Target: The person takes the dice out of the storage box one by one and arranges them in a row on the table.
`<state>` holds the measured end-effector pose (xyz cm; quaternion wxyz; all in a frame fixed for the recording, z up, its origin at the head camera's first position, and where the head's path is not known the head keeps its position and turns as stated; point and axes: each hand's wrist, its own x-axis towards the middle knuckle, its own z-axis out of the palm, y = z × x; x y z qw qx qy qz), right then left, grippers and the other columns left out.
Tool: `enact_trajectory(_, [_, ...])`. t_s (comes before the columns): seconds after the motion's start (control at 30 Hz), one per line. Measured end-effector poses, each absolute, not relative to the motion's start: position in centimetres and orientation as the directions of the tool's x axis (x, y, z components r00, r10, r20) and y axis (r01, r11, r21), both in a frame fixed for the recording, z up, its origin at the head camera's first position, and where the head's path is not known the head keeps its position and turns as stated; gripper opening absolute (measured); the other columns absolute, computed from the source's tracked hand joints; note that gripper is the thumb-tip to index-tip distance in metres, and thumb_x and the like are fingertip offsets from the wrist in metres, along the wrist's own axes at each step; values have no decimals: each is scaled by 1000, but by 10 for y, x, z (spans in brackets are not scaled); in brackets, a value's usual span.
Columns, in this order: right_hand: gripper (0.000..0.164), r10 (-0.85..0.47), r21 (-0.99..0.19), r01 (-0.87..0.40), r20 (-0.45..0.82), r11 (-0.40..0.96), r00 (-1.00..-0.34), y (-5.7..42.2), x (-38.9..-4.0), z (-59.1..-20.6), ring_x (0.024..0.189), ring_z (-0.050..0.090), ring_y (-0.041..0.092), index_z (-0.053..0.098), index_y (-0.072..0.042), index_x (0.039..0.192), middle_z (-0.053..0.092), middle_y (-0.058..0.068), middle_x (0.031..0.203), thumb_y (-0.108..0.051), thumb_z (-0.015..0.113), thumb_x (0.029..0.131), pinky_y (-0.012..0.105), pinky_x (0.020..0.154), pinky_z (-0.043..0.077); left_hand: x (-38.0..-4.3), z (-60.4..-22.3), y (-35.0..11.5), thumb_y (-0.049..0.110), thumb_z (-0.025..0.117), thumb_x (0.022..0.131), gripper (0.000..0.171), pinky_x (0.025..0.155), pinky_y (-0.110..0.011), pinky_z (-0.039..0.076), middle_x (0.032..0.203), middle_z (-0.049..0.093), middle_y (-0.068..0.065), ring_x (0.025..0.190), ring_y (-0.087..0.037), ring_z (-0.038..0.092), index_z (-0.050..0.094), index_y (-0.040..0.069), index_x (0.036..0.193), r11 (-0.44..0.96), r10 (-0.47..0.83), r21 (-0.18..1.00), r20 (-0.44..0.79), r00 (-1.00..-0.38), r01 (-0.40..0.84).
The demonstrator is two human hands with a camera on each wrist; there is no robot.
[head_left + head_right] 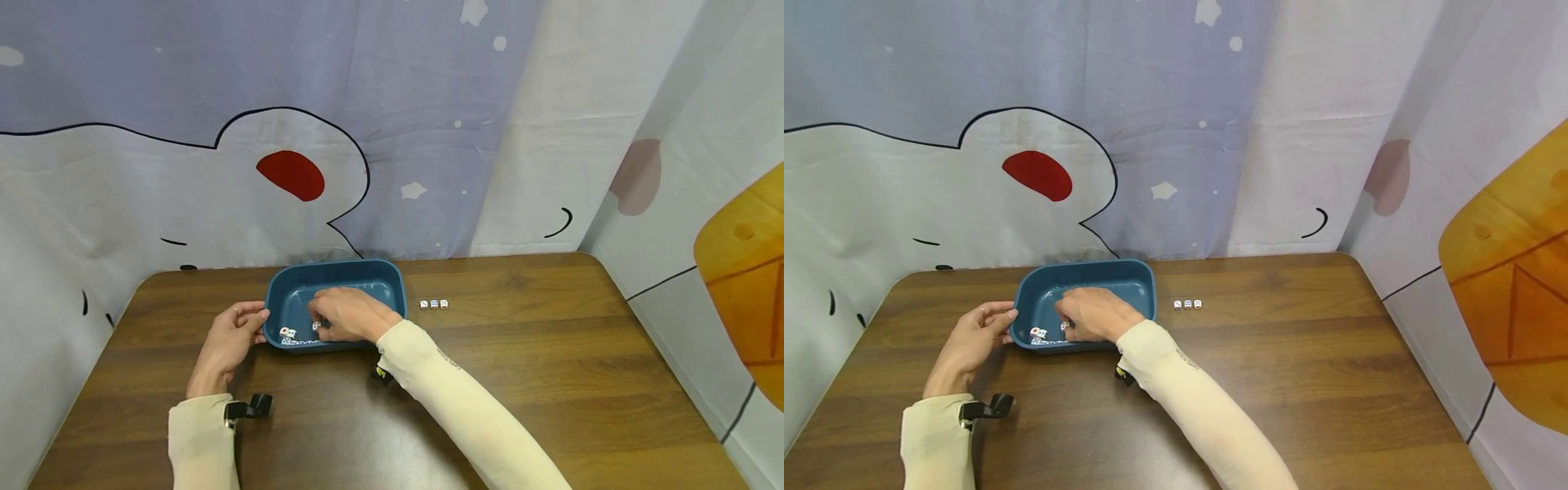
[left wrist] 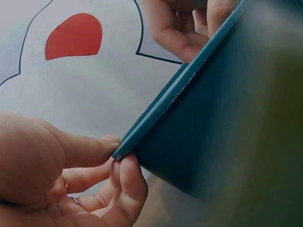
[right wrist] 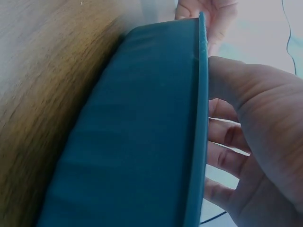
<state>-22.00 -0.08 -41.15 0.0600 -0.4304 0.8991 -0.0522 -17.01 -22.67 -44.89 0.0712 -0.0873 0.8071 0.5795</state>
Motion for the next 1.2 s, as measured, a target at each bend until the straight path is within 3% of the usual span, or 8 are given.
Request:
enact_trajectory(0.57, [8, -776, -133, -770, 8, 624, -630, 34, -214, -404, 74, 51, 5, 64, -21, 89, 55, -10, 86, -29, 65, 87, 20, 64, 44, -171, -448, -225, 29, 49, 101, 47, 73, -21, 57, 105, 62, -10, 80, -7, 57, 44, 0, 138, 326, -63, 914, -236, -970, -243])
enact_trajectory(1.2, [8, -758, -165, -757, 65, 633, -648, 63, -206, -400, 75, 50, 5, 65, -18, 88, 60, -5, 87, -26, 66, 86, 20, 68, 44, -171, -448, -226, 28, 49, 101, 46, 73, -22, 57, 99, 62, -4, 79, -6, 57, 44, 0, 137, 314, -58, 919, -232, -971, -238])
